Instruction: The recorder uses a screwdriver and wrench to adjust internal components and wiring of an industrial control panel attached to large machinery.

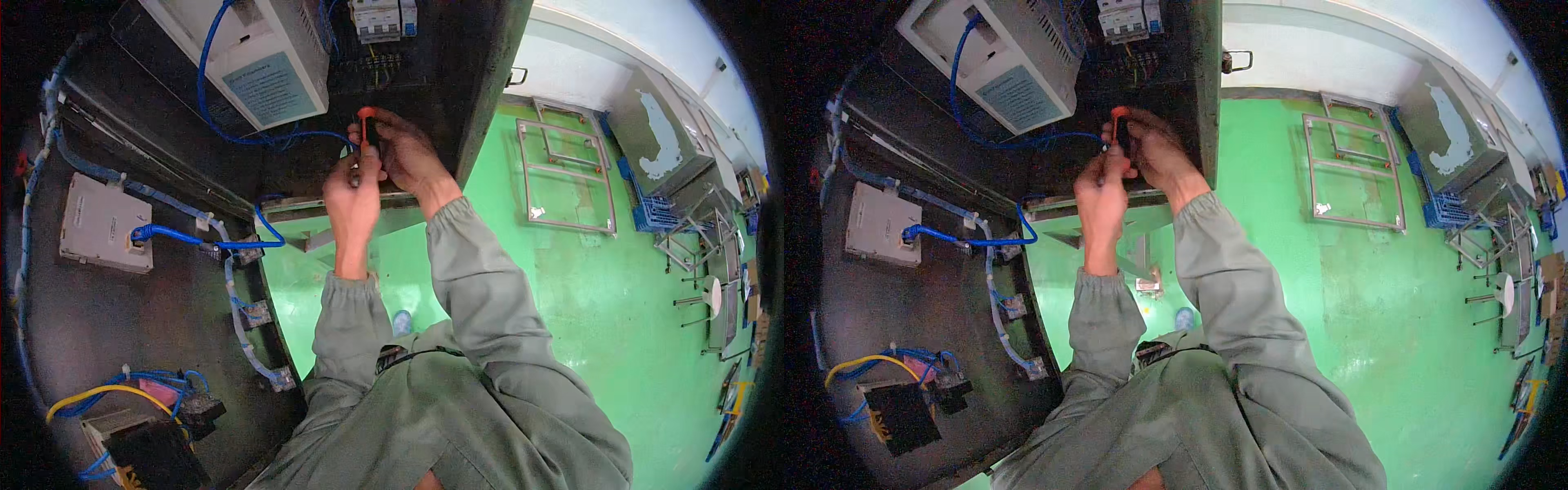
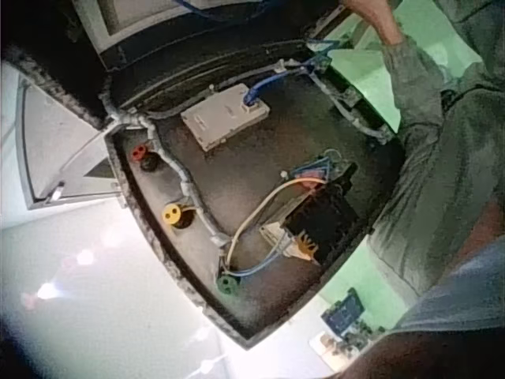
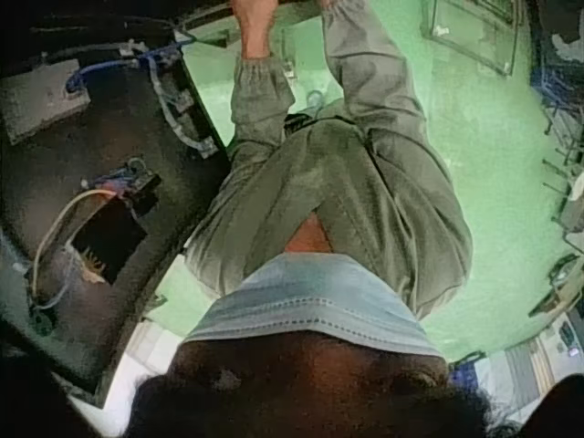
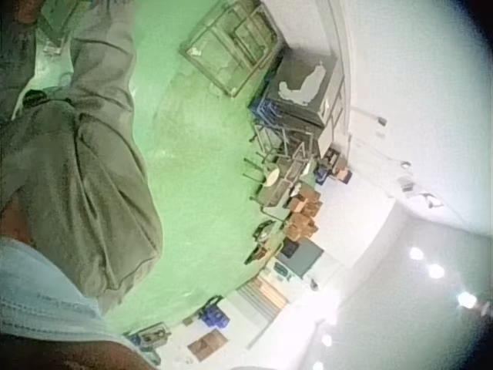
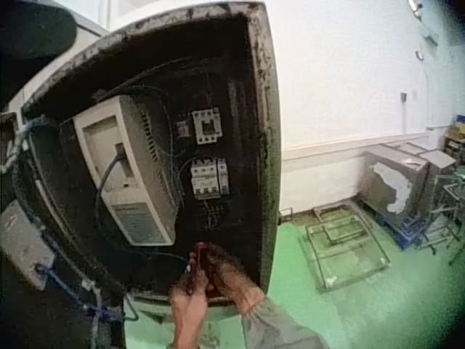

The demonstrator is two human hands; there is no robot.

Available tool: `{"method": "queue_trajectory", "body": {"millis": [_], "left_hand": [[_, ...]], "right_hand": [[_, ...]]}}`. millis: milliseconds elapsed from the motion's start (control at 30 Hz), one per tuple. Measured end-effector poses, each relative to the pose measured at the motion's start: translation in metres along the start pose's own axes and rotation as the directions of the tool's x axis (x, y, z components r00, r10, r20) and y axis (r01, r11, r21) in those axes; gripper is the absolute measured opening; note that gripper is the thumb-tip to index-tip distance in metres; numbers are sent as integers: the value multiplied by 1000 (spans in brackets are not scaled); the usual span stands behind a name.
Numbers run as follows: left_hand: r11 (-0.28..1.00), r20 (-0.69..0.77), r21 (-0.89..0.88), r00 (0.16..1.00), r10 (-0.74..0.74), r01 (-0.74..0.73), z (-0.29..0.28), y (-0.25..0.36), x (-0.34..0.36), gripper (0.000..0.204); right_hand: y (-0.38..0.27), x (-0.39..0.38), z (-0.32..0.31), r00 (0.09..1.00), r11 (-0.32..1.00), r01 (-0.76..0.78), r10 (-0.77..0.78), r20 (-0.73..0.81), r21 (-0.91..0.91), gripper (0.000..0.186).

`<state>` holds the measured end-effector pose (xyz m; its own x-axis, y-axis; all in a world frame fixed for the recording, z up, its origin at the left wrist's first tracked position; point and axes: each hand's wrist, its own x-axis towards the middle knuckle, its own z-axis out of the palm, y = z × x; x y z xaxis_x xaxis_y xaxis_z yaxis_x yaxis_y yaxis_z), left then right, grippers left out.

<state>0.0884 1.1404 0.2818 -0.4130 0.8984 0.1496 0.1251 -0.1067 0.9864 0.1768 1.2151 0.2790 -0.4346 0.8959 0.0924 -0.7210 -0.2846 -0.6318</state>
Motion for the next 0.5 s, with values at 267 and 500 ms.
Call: {"method": "queue_trajectory", "body": {"millis": [267,500], "left_hand": [[893,-101,332,930,352,-302,6,2,-6,35],[994,-9,-48,995,102,-102,8,2,-7,35]], "right_hand": [[1,1,-3,994,950,35,-64,-84,-310,27],[1,4,-1,992,999,34,-33,-123,5,26]]}}
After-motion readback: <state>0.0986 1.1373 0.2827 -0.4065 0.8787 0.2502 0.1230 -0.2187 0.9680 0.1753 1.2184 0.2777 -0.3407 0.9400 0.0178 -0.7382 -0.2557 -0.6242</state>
